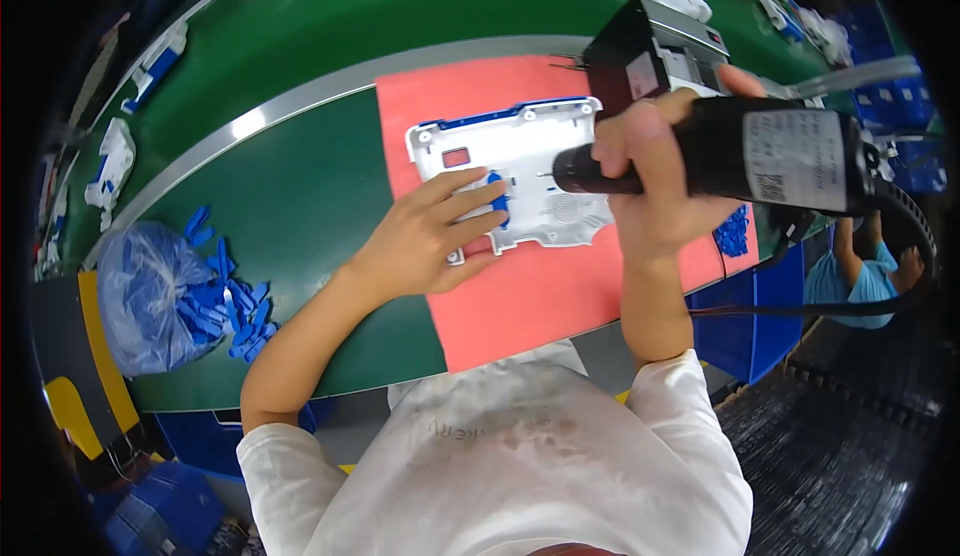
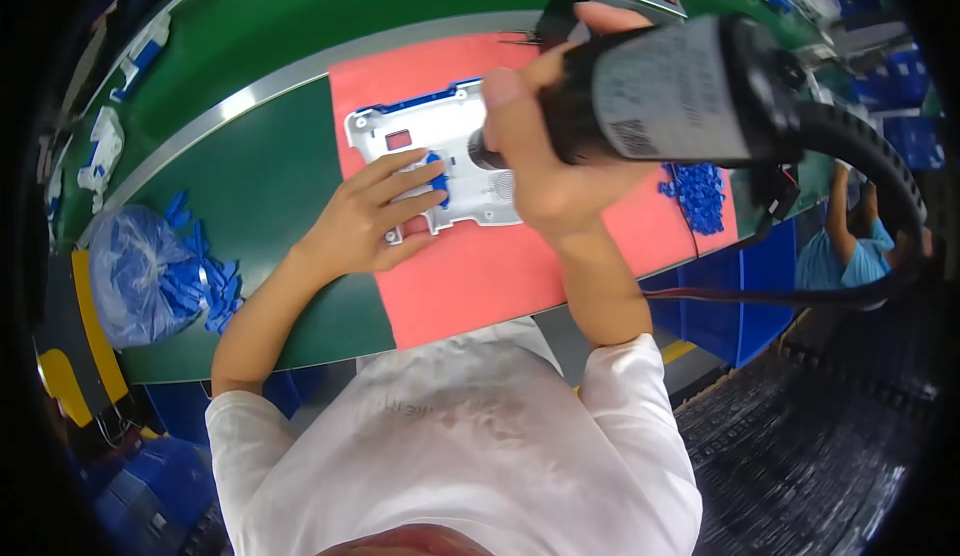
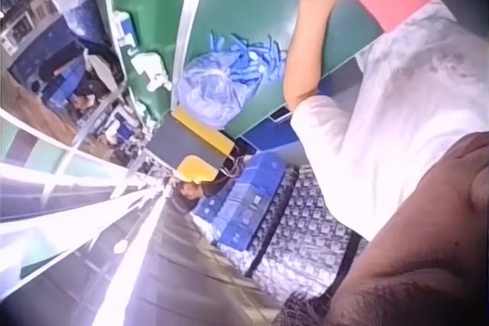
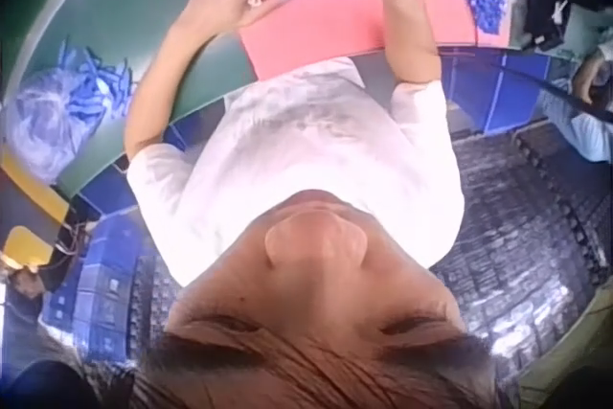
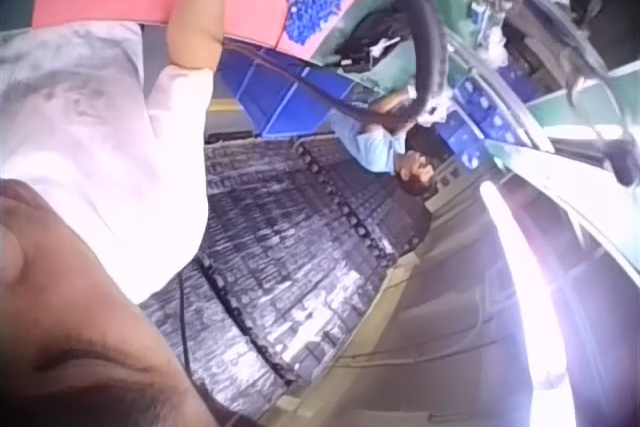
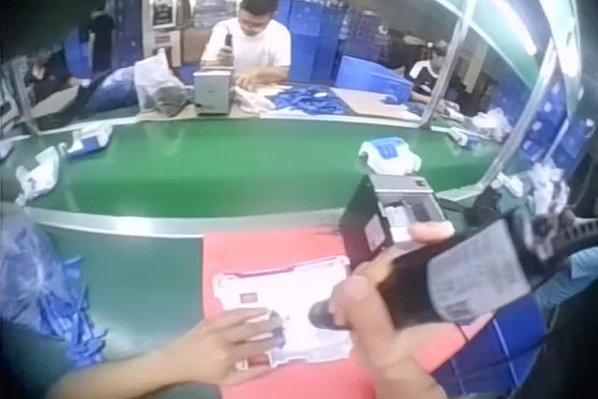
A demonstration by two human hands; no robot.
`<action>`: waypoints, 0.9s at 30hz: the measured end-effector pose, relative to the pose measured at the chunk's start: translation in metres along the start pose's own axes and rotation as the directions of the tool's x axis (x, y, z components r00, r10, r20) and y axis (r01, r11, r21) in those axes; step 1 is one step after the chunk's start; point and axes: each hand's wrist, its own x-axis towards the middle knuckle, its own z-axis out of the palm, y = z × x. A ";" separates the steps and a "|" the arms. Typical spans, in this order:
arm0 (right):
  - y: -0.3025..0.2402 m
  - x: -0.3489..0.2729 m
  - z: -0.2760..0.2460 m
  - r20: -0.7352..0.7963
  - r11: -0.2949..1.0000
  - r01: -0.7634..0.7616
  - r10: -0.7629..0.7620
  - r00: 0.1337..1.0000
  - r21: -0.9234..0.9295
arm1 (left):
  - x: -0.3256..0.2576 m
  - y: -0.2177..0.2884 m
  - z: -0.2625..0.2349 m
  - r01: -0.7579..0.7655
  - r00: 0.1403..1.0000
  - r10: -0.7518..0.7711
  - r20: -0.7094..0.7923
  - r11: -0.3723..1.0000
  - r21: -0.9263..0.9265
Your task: Assembling plastic lighting fixture housings using blue component inserts and an electric screwdriver.
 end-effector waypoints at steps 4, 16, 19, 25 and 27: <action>0.010 -0.005 0.033 0.043 0.986 -0.118 0.114 0.993 0.117 | -0.002 -0.001 0.001 0.003 0.999 -0.005 -0.047 1.000 -0.030; 0.026 -0.013 0.045 0.040 0.994 -0.070 0.066 0.997 0.088 | -0.006 -0.004 0.003 -0.002 0.997 -0.001 -0.074 0.999 -0.040; 0.026 -0.013 0.047 0.061 0.992 -0.099 0.094 0.994 0.081 | -0.007 -0.004 0.002 0.000 0.998 -0.003 -0.069 0.999 -0.041; 0.026 -0.008 0.053 0.141 0.994 -0.091 0.081 0.987 0.065 | -0.006 -0.002 0.002 0.000 0.997 -0.002 -0.075 1.000 -0.027; 0.033 -0.008 0.050 0.206 0.999 -0.018 0.012 0.978 0.028 | -0.006 -0.002 0.002 0.005 0.997 -0.008 -0.079 1.000 -0.031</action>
